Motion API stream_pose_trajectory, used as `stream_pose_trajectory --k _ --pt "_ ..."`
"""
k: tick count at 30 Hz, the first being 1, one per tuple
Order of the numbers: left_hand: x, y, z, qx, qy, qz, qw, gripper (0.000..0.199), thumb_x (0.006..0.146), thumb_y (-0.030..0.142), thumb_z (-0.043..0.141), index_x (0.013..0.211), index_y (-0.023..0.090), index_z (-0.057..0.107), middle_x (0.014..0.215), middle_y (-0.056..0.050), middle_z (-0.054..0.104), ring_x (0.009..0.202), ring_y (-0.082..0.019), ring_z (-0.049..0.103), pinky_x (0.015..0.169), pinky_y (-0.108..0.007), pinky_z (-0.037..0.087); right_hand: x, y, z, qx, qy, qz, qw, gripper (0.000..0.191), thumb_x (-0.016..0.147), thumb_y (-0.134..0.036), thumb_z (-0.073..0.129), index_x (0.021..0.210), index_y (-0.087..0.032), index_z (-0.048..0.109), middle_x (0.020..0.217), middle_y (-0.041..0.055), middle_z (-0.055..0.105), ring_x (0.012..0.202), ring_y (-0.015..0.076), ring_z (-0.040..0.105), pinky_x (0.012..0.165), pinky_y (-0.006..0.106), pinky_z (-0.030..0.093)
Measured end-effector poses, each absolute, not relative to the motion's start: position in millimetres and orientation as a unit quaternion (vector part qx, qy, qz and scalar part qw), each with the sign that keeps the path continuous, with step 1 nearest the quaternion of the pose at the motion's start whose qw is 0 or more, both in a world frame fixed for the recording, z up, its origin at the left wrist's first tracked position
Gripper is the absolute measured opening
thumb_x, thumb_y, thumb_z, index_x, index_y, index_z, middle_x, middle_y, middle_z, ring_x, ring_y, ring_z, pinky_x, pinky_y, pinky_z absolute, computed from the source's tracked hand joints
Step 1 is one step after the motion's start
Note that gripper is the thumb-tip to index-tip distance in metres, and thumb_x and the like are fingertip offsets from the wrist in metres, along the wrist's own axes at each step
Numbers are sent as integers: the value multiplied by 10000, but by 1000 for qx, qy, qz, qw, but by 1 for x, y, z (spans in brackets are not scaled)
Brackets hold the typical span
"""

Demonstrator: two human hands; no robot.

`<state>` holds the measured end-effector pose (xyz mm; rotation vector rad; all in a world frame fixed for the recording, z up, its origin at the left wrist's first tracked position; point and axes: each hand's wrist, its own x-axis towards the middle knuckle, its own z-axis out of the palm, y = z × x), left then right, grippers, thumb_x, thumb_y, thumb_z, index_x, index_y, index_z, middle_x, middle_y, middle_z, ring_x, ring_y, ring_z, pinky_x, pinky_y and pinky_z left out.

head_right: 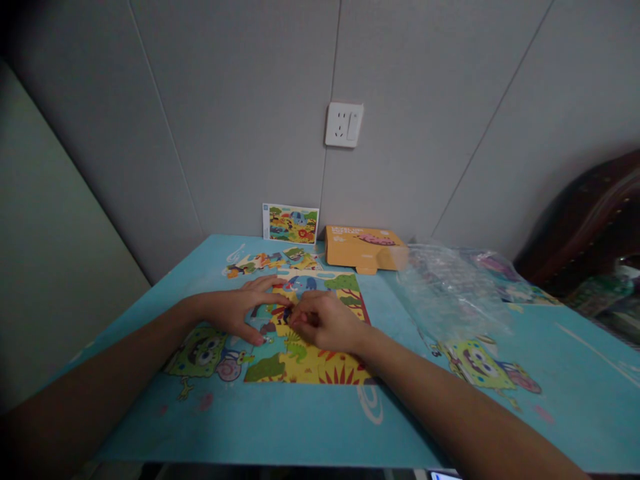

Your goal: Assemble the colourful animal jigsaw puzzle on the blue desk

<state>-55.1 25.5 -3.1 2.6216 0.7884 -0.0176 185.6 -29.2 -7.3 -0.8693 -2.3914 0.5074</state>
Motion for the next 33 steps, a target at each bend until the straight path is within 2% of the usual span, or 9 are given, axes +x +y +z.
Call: stream_pose_trajectory --k 7,17,19,22,25,27,29,31,33 --pt "-54 24 0 936 286 -11 208 847 635 508 760 1387 310 425 1548 -109 161 1409 -400 95 1114 -561 147 180 -32 -10 -271 -908 217 235 52 779 -211 665 789 -166 690 749 26 629 675 131 571 661 254 449" --pt "-54 24 2 935 285 -16 212 864 641 516 755 1402 306 405 1552 -117 148 1412 -401 87 1115 -565 152 178 -38 -9 -319 -918 143 188 121 768 -265 672 839 -174 636 756 19 611 711 159 536 682 280 395" --pt "-54 23 3 933 290 -22 210 869 643 518 754 1407 304 398 1554 -120 137 1412 -403 79 1115 -565 151 176 -42 -6 -337 -913 147 175 221 765 -360 691 855 -170 624 783 30 612 728 170 538 680 286 392" --pt "-54 23 3 933 289 -24 212 879 643 523 755 1413 307 387 1555 -120 133 1413 -400 74 1113 -564 148 171 -49 -2 -373 -901 153 161 464 656 -548 749 878 -167 602 852 50 610 762 194 543 677 295 392" --pt "-54 24 1 933 288 -19 215 900 621 549 763 1406 304 397 1553 -120 140 1410 -406 87 1112 -562 151 167 -52 -2 -393 -894 160 147 539 582 -592 778 862 -177 580 884 50 599 770 198 537 661 288 383" --pt "-54 26 0 934 286 4 212 863 646 550 745 1395 277 416 1540 -125 192 1405 -386 138 1117 -531 175 166 -51 -3 -396 -889 180 145 545 567 -593 787 840 -178 564 869 41 588 754 189 528 646 278 376" --pt "-52 28 0 936 288 48 198 740 733 507 689 1371 220 450 1494 -140 301 1382 -332 239 1121 -468 213 167 -50 -3 -394 -882 208 154 553 546 -575 806 834 -180 547 846 23 578 732 173 515 630 265 366" --pt "-51 31 0 930 308 99 173 605 810 446 621 1328 163 493 1422 -151 415 1335 -286 336 1115 -417 241 167 -49 -3 -392 -872 237 170 547 530 -524 833 828 -185 525 818 -1 563 699 149 493 606 247 350" --pt "-51 35 0 920 345 124 141 556 829 429 598 1293 133 521 1372 -156 474 1301 -283 379 1112 -417 240 167 -51 -3 -387 -861 274 185 521 529 -448 852 812 -190 500 790 -24 543 673 128 465 582 231 334"
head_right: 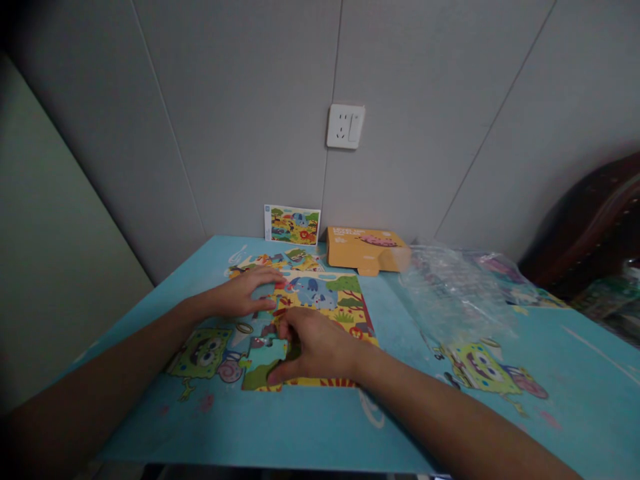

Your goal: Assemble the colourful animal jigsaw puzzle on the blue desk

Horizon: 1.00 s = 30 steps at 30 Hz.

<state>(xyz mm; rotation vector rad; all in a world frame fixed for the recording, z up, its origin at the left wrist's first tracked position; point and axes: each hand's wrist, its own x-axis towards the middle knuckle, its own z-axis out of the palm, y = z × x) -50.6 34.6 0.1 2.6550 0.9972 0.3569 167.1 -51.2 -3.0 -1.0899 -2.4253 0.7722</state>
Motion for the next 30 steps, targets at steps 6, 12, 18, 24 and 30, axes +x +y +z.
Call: stream_pose_trajectory --k 6,12,18,24,30 --pt "-54 41 -3 916 380 89 90 633 729 582 656 1203 166 600 1323 -132 510 1275 -311 381 1093 -442 246 162 -53 -13 -342 -761 472 286 246 743 -271 667 797 -202 437 675 -54 425 577 96 377 521 220 318" --pt "-55 38 -2 935 334 87 80 700 607 686 692 1101 195 622 1273 -116 515 1265 -329 360 1094 -457 210 189 -16 -23 -492 -675 304 458 131 785 -239 533 862 -208 433 658 -46 444 584 123 428 544 242 331" --pt "-54 33 0 942 303 96 105 515 698 638 655 945 188 624 1248 -102 502 1223 -292 384 1057 -415 271 215 9 -24 -656 -688 105 293 178 777 -159 548 952 -164 517 728 28 588 666 170 531 595 266 344" --pt "-54 32 3 938 311 103 113 444 682 525 721 897 164 580 1188 -122 516 1156 -293 419 993 -410 331 206 0 -20 -611 -738 17 284 196 752 -176 628 944 -153 595 1014 116 616 978 244 538 822 316 389" --pt "-50 27 10 910 307 137 243 162 819 222 562 975 177 560 974 -45 601 881 -173 547 801 -291 404 190 -17 -14 -524 -785 90 319 97 783 -169 597 879 -166 614 893 60 650 841 196 571 772 300 407"
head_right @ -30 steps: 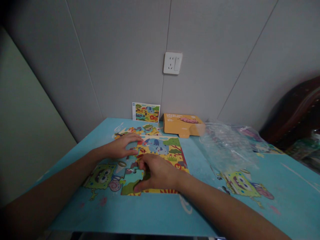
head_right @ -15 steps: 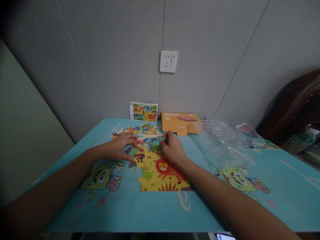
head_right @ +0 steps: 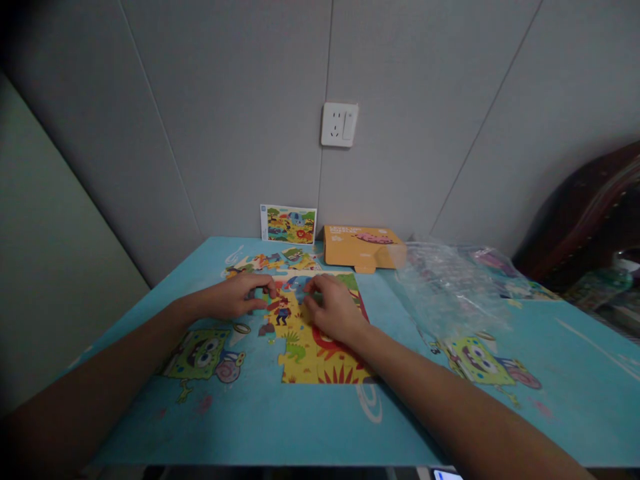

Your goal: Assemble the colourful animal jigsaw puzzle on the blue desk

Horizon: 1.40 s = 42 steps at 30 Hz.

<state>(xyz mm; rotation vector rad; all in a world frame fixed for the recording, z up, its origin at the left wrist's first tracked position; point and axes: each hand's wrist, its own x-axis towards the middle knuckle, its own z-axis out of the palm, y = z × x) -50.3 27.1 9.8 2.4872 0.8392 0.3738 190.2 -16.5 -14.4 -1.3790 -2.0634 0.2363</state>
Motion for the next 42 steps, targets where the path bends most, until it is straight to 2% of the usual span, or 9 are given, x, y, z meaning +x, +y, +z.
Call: stream_pose_trajectory --k 3,7,9,13,18,23,31,36,42 --pt "-49 23 13 887 295 165 313 314 789 201 591 1092 190 511 974 -32 599 862 -161 552 751 -269 408 185 -23 -9 -486 -801 148 316 81 830 -211 564 840 -160 626 796 39 654 726 163 574 697 275 410" --pt "-45 15 14 851 263 124 437 481 760 282 674 1174 202 443 821 15 601 663 -120 535 584 -222 375 184 -28 -4 -415 -820 240 313 193 881 -301 531 853 -161 660 736 15 644 660 131 557 634 243 399" --pt "-43 12 15 843 261 107 458 516 729 312 719 1161 203 459 795 27 605 610 -103 501 550 -214 353 183 -30 -4 -397 -820 272 309 214 875 -324 540 844 -155 668 698 6 618 617 117 523 593 232 383" --pt "-41 12 14 840 266 136 453 502 712 333 743 1124 197 490 714 49 580 627 -107 478 560 -213 336 181 -33 -10 -383 -809 338 290 212 840 -326 576 765 -137 637 593 -20 533 512 88 423 494 214 332" --pt "-44 20 10 818 296 170 462 408 758 358 693 1072 164 519 700 34 596 606 -100 490 557 -207 340 180 -33 -18 -373 -810 368 263 181 824 -305 584 747 -145 611 579 -31 510 501 78 408 476 198 326" --pt "-41 16 12 841 289 114 443 242 842 345 569 935 132 635 706 -1 611 601 -94 488 552 -199 359 181 -32 -15 -392 -808 343 277 150 809 -262 576 711 -149 585 592 -30 507 509 77 405 477 196 318" --pt "-29 -1 13 851 284 85 433 190 796 305 621 875 141 677 708 -10 641 632 -106 559 566 -191 388 184 -30 -13 -391 -833 288 266 118 769 -196 557 656 -158 557 565 -41 486 497 75 388 478 199 295" --pt "-22 -6 15 858 299 96 406 165 786 300 631 814 138 648 569 41 532 516 -72 455 508 -180 345 186 -28 -14 -403 -835 262 269 111 765 -166 542 656 -157 560 564 -42 488 500 74 399 494 200 300" --pt "-22 -6 12 885 287 99 353 179 804 302 610 820 139 682 562 36 513 502 -66 424 496 -182 319 188 -25 -13 -427 -827 240 277 190 800 -204 546 617 -159 524 552 -44 465 487 72 372 494 212 279"
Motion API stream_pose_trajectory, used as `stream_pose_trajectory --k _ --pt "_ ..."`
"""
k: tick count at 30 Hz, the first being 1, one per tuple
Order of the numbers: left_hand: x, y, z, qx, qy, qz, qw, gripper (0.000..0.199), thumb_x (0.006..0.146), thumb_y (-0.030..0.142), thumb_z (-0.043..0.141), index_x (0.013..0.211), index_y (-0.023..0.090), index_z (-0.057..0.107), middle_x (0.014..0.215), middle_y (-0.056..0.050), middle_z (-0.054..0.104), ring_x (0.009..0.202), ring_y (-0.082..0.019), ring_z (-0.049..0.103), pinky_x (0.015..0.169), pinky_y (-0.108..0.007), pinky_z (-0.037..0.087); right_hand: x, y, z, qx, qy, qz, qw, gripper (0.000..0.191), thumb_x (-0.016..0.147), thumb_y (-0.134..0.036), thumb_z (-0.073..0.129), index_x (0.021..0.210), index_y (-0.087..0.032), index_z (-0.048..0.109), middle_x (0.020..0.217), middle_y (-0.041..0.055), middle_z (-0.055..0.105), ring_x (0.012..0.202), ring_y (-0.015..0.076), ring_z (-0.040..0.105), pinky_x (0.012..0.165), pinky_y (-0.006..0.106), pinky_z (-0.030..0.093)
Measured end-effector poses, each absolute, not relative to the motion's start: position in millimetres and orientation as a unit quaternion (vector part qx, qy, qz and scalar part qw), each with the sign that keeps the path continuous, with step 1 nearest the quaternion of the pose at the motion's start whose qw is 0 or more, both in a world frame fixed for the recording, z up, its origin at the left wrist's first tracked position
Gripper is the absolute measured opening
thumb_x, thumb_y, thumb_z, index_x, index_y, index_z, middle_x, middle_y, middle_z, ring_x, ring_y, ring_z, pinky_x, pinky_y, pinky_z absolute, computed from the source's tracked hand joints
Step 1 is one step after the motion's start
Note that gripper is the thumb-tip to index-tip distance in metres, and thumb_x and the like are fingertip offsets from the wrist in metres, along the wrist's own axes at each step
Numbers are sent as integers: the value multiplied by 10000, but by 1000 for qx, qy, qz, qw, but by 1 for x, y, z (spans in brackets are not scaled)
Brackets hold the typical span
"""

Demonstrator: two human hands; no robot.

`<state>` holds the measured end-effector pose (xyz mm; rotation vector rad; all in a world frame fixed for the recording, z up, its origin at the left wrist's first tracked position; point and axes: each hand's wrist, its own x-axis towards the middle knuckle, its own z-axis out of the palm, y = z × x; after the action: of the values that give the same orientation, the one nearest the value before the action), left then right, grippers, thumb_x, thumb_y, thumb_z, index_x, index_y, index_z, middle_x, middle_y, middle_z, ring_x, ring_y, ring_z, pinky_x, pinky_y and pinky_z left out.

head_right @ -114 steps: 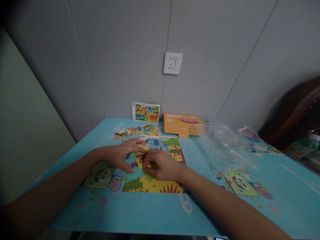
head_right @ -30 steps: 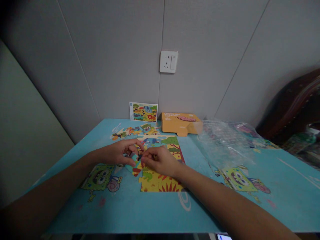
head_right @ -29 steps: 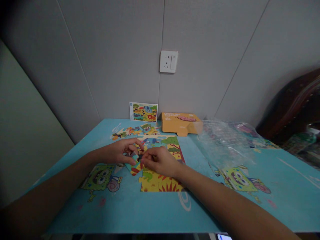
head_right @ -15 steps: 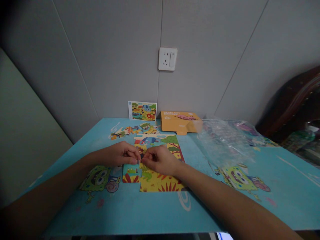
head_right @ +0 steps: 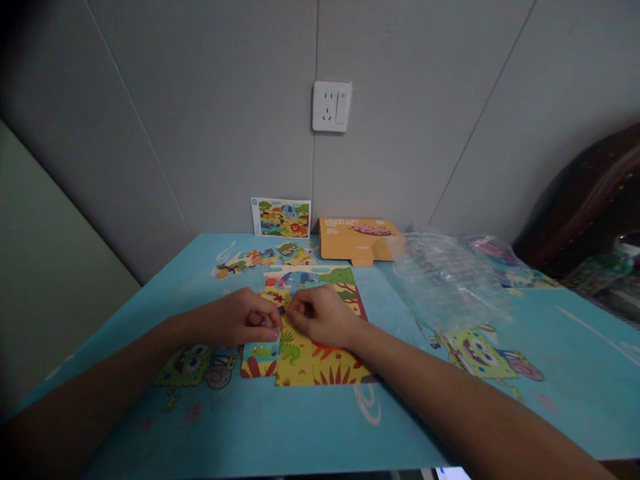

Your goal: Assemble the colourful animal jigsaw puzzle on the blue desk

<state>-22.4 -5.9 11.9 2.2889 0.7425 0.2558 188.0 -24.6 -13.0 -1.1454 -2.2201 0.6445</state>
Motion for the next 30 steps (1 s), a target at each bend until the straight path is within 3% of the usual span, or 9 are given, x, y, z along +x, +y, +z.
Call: stream_pose_trajectory --k 6,12,16,21,24,27,30 --pt "-43 10 25 873 299 103 372 236 833 319 554 925 156 696 694 -2 630 553 -88 490 507 -188 347 187 -25 -9 -435 -827 232 270 184 804 -208 545 626 -161 534 554 -38 482 482 75 393 493 208 287" --pt "-68 35 29 840 418 39 345 268 783 372 590 910 160 697 753 -16 668 449 -83 496 452 -204 363 188 -25 -8 -456 -823 222 256 165 808 -210 545 654 -159 579 550 -33 514 480 82 423 489 212 298" --pt "-71 39 20 853 396 27 338 214 754 331 622 877 173 699 791 -20 669 558 -102 562 501 -187 398 188 -25 -9 -457 -830 204 245 167 813 -220 544 667 -158 598 547 -34 525 479 83 427 493 218 300" --pt "-71 31 17 819 377 -59 429 203 746 341 639 857 176 678 758 -23 663 512 -120 557 441 -202 405 189 -26 -8 -452 -834 201 244 178 828 -231 526 696 -157 618 562 -22 548 493 94 450 492 221 305" --pt "-73 28 21 823 341 -82 446 189 717 339 680 820 182 702 731 -25 674 552 -135 568 486 -214 424 190 -25 -10 -448 -835 200 249 192 837 -247 523 703 -157 626 567 -17 549 502 100 458 495 224 302" --pt "-78 32 23 839 351 -57 413 206 750 344 637 847 181 719 743 -24 681 549 -123 549 507 -209 405 190 -24 -12 -446 -835 202 251 187 836 -247 527 714 -156 635 571 -16 554 506 100 457 497 222 299" --pt "-82 43 20 866 389 42 312 216 771 326 577 783 157 710 705 -20 660 610 -128 537 563 -205 383 189 -23 -12 -448 -840 193 240 182 826 -240 534 693 -160 630 564 -20 552 502 98 451 500 222 298"
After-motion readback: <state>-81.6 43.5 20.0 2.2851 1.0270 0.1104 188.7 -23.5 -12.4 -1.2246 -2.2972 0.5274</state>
